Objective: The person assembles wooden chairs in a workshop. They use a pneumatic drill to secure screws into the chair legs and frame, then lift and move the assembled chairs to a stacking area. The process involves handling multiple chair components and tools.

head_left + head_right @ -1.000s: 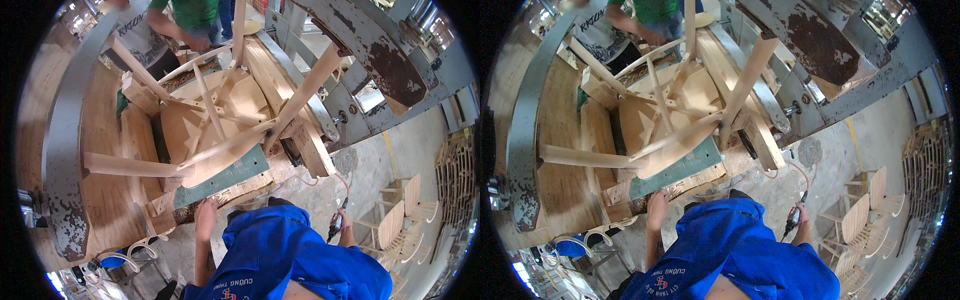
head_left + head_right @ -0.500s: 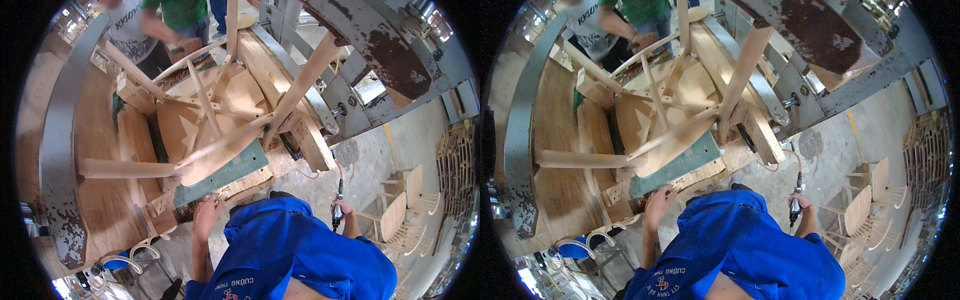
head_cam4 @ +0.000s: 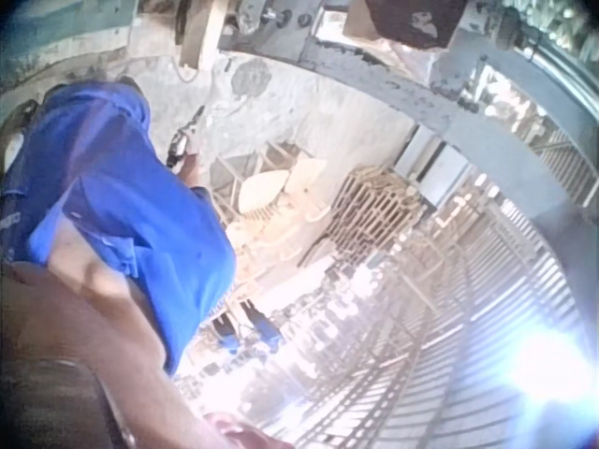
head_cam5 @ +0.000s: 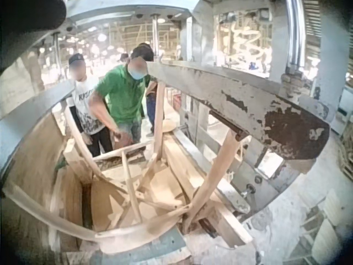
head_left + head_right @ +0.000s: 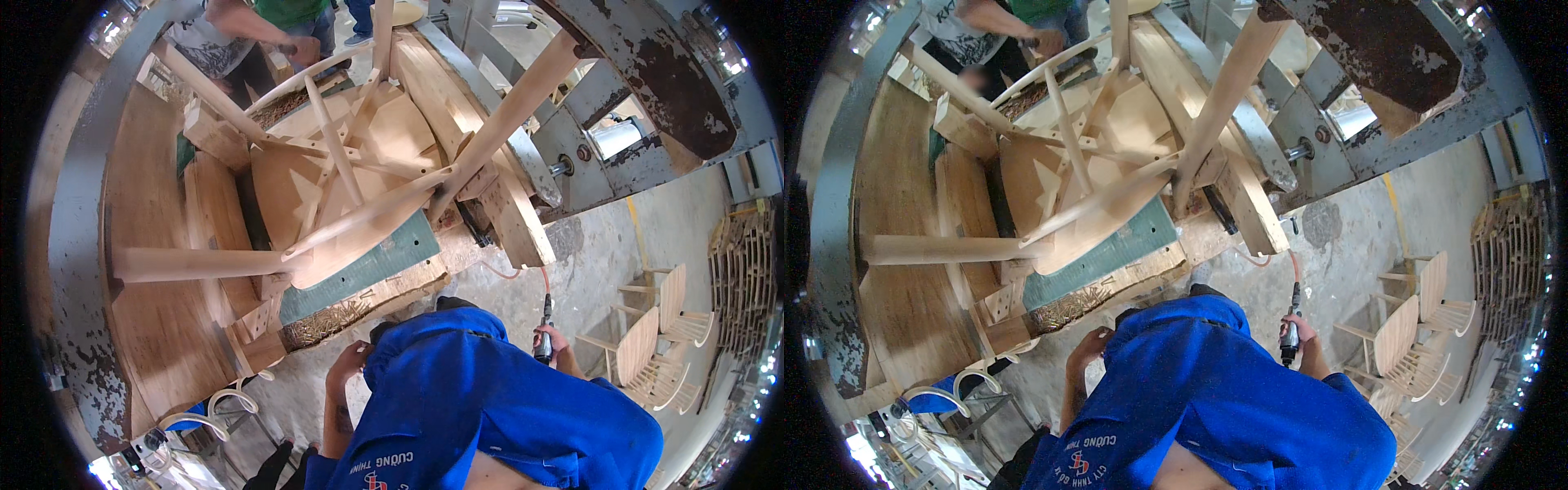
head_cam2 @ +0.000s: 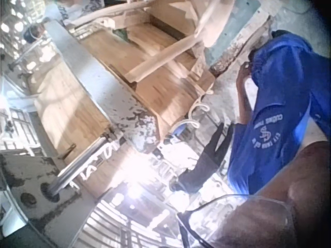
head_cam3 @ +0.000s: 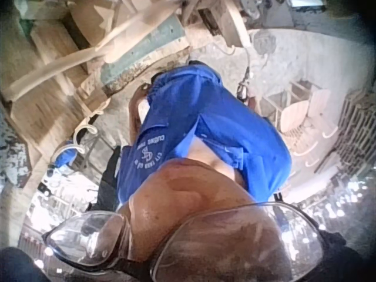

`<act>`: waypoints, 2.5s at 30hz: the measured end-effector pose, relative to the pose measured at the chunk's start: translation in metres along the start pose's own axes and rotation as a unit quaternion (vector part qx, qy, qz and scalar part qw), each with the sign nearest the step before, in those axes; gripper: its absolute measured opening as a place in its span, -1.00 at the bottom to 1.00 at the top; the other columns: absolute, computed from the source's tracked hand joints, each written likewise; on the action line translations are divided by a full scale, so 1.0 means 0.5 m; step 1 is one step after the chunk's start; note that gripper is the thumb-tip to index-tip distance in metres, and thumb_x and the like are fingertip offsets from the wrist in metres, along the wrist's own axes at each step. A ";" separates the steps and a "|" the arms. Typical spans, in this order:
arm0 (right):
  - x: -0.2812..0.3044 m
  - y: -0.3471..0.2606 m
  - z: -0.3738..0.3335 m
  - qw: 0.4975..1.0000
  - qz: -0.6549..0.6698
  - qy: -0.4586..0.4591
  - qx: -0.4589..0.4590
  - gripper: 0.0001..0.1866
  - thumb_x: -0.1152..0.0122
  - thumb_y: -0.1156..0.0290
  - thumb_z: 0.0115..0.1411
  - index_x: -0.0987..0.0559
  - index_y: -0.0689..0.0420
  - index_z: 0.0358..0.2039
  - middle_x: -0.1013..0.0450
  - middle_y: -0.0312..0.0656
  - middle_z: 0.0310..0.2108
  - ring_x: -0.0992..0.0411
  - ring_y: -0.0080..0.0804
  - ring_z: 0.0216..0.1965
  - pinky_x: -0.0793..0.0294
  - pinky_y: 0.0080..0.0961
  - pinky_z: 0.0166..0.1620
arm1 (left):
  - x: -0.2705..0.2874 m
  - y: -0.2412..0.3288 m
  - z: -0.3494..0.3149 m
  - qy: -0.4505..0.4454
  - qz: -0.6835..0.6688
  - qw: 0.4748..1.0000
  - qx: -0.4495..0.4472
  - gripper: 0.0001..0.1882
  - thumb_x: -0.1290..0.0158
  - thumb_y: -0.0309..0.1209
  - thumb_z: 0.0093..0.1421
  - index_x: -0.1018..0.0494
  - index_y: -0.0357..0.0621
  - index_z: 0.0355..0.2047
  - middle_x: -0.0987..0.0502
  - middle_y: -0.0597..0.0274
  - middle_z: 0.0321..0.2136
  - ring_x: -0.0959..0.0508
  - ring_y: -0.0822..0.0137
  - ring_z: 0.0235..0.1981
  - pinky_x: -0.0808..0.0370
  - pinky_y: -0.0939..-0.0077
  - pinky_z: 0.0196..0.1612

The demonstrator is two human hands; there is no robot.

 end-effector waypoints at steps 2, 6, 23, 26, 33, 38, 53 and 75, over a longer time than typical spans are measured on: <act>0.009 0.022 -0.003 1.000 -0.007 -0.001 -0.025 -0.76 -0.30 0.22 0.05 -0.46 0.06 -0.51 -0.44 -0.29 -0.63 -0.46 -0.38 -0.63 -0.57 -0.32 -0.46 | 0.001 -0.035 -0.004 -0.014 -0.073 0.994 0.077 -0.68 -0.08 -0.19 0.30 -0.53 -0.23 -0.17 -0.53 0.22 -0.54 -0.55 0.40 -0.50 -0.52 0.43 -0.44; 0.015 0.078 0.017 0.998 0.059 0.013 0.005 -0.78 -0.29 0.31 0.04 -0.43 0.10 -0.52 -0.38 -0.27 -0.66 -0.40 -0.37 -0.64 -0.52 -0.35 -0.48 | 0.015 -0.065 0.004 0.100 -0.086 0.984 0.116 -0.81 -0.06 -0.32 0.23 -0.55 -0.17 -0.29 -0.56 0.11 -0.54 -0.62 0.28 -0.45 -0.58 0.30 -0.38; 0.038 0.069 0.061 0.999 -0.012 0.045 0.025 -0.72 -0.23 0.16 0.10 -0.49 0.12 -0.51 -0.44 -0.19 -0.64 -0.45 -0.30 -0.60 -0.51 -0.36 -0.43 | 0.005 0.048 0.105 0.135 0.166 0.975 0.062 -0.54 0.19 -0.12 0.20 -0.55 -0.21 -0.49 -0.59 -0.02 -0.56 -0.63 0.06 -0.42 -0.52 0.19 -0.23; 0.043 0.063 0.057 0.988 -0.119 0.005 0.100 -0.68 -0.28 0.08 0.14 -0.52 0.09 -0.42 -0.49 -0.19 -0.55 -0.46 -0.34 -0.57 -0.51 -0.36 -0.43 | -0.024 0.083 0.098 0.120 0.166 0.978 0.030 -0.57 0.15 -0.13 0.18 -0.56 -0.20 -0.50 -0.59 0.03 -0.60 -0.64 0.14 -0.47 -0.53 0.23 -0.29; -0.016 0.063 0.075 0.960 -0.277 -0.001 0.046 -0.72 -0.44 0.24 0.05 -0.59 0.17 -0.39 -0.57 -0.19 -0.47 -0.53 -0.42 -0.50 -0.50 -0.43 -0.40 | -0.068 0.073 0.090 0.181 0.237 0.953 0.049 -0.65 0.08 -0.18 0.21 -0.55 -0.12 -0.19 -0.60 -0.09 -0.21 -0.60 -0.02 -0.12 -0.51 0.15 -0.04; -0.003 0.074 0.108 0.935 -0.300 0.099 0.159 -0.71 -0.46 0.25 0.03 -0.59 0.21 -0.41 -0.56 -0.18 -0.49 -0.52 -0.41 -0.51 -0.50 -0.42 -0.43 | -0.099 0.077 0.122 0.078 0.114 0.990 -0.007 -0.67 0.02 -0.21 0.18 -0.56 -0.09 -0.16 -0.59 -0.07 -0.16 -0.57 -0.06 -0.09 -0.49 0.16 -0.01; -0.051 0.335 0.066 0.960 -0.248 0.101 0.084 -0.71 -0.45 0.25 0.01 -0.63 0.17 -0.35 -0.55 -0.20 -0.49 -0.52 -0.33 -0.51 -0.54 -0.34 -0.41 | -0.046 -0.141 -0.010 0.082 0.213 0.974 -0.010 -0.63 0.11 -0.14 0.21 -0.55 -0.13 -0.25 -0.59 -0.13 -0.20 -0.56 -0.16 -0.12 -0.50 0.08 -0.06; 0.013 0.262 -0.061 0.794 -0.435 0.363 0.222 0.07 -0.53 0.15 -0.27 -0.20 0.07 0.27 -0.45 0.15 -0.02 -0.50 0.00 -0.04 -0.51 -0.21 0.01 | 0.014 -0.152 0.039 0.136 0.169 0.976 0.009 -0.66 0.05 -0.16 0.22 -0.59 -0.08 -0.21 -0.65 0.03 -0.32 -0.65 0.09 -0.26 -0.53 0.26 -0.12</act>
Point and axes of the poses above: each hand's wrist, its own z-axis towards the middle knuckle, its own x-axis out of the back of the hand, y = z × x, the point moved 6 cm from there along z, towards the middle knuckle
